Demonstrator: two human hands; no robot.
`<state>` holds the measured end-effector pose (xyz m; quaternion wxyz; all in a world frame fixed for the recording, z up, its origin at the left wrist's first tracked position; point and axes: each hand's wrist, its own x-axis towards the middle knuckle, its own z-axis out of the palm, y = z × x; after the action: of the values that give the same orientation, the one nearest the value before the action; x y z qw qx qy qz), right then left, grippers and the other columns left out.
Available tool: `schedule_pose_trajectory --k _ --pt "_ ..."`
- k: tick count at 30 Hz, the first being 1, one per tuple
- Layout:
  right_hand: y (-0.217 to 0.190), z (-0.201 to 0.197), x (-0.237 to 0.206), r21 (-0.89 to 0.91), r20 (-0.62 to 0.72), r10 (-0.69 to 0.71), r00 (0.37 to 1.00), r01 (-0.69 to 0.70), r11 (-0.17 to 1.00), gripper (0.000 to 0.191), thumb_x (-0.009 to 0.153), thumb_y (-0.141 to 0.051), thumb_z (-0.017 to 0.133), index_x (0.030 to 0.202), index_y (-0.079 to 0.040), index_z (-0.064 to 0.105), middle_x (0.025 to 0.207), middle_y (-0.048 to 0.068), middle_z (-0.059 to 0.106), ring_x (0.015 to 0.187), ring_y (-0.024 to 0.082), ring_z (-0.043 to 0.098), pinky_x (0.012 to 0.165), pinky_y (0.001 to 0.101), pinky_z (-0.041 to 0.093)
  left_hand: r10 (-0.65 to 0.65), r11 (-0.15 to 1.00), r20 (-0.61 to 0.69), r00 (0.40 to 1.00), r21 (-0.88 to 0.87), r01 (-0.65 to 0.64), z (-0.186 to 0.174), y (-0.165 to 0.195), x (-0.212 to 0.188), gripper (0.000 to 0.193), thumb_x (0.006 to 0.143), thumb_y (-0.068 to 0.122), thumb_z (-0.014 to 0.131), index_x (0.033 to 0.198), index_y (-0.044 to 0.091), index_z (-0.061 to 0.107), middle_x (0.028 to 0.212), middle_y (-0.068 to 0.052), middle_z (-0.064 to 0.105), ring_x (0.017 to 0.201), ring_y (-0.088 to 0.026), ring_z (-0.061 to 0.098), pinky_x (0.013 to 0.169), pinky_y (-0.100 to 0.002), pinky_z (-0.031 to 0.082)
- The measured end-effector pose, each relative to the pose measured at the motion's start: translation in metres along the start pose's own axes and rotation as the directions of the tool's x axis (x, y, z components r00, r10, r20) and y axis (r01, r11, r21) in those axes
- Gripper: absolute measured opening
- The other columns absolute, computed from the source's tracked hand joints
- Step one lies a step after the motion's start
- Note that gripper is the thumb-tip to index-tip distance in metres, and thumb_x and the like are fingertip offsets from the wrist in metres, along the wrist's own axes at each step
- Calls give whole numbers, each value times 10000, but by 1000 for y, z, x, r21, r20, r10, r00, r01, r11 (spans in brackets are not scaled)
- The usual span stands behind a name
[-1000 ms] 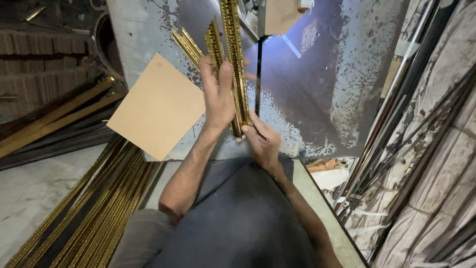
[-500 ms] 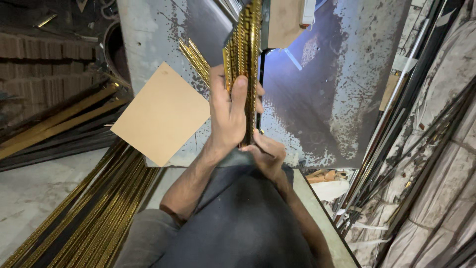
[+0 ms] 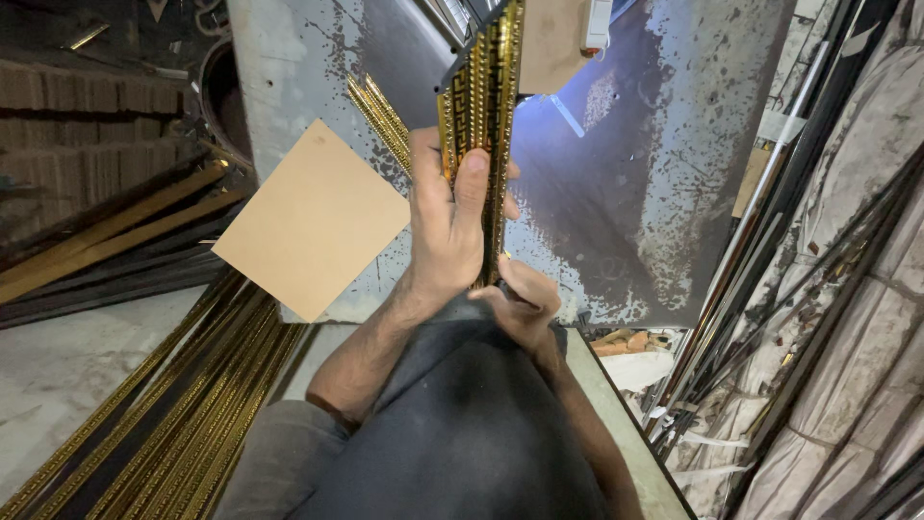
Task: The person picks up gold decorative picture-frame moulding strips one at a time from a workbench, aligns them by hand, and stacks them neatly on a cardboard sheet on the bench. They continue gathering scattered strips into a single pile and finally hold the stacked bundle.
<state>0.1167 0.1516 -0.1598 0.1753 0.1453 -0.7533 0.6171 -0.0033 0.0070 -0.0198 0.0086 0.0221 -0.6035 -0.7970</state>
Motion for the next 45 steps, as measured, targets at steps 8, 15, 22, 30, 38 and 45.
schedule_pose_trajectory --k 8,15,22,30,38,45 --pt "6 12 -10 -146 -152 74 986 -96 985 169 796 105 801 922 51 702 795 164 703 683 232 692 618 347 543 26 985 -7 1000 173 -25 5 5 -9 319 1157 302 437 1254 4 378 965 -111 679 715 -155 698 634 -302 584" --pt "-3 11 -8 -34 -105 172 979 -176 984 97 837 135 726 892 65 687 806 153 700 690 234 698 631 336 546 37 974 -1 999 222 -36 5 5 -13 313 1158 310 444 1228 13 378 936 -106 682 709 -165 716 610 -313 574" --pt "-4 -17 12 42 199 340 919 -355 934 382 821 -3 846 1169 60 702 952 140 737 796 177 643 733 300 520 -38 991 -206 978 119 64 -9 -55 -4 293 1146 286 453 1246 19 388 950 -111 665 737 -149 648 621 -316 544" --pt "51 -25 -9 58 279 783 556 -824 564 216 966 -103 719 1130 33 757 868 53 687 747 103 612 642 242 484 -186 946 -486 854 145 288 -64 -209 2 350 1149 330 400 1226 -8 450 972 -134 680 827 -173 646 765 -375 547" --pt "102 -12 22 671 182 910 373 -724 163 170 981 -106 693 1066 40 677 845 36 685 586 49 525 509 206 375 -369 565 -537 759 519 642 -101 -196 14 340 1043 348 625 1006 11 650 905 -167 698 768 -240 652 717 -382 507" --pt "121 5 87 27 -280 795 539 -823 567 186 894 -208 831 870 -26 800 726 35 744 579 42 637 502 217 480 -33 174 -405 914 898 404 -82 -160 36 431 991 454 718 1190 84 624 1097 -118 704 1101 -284 630 968 -495 431"
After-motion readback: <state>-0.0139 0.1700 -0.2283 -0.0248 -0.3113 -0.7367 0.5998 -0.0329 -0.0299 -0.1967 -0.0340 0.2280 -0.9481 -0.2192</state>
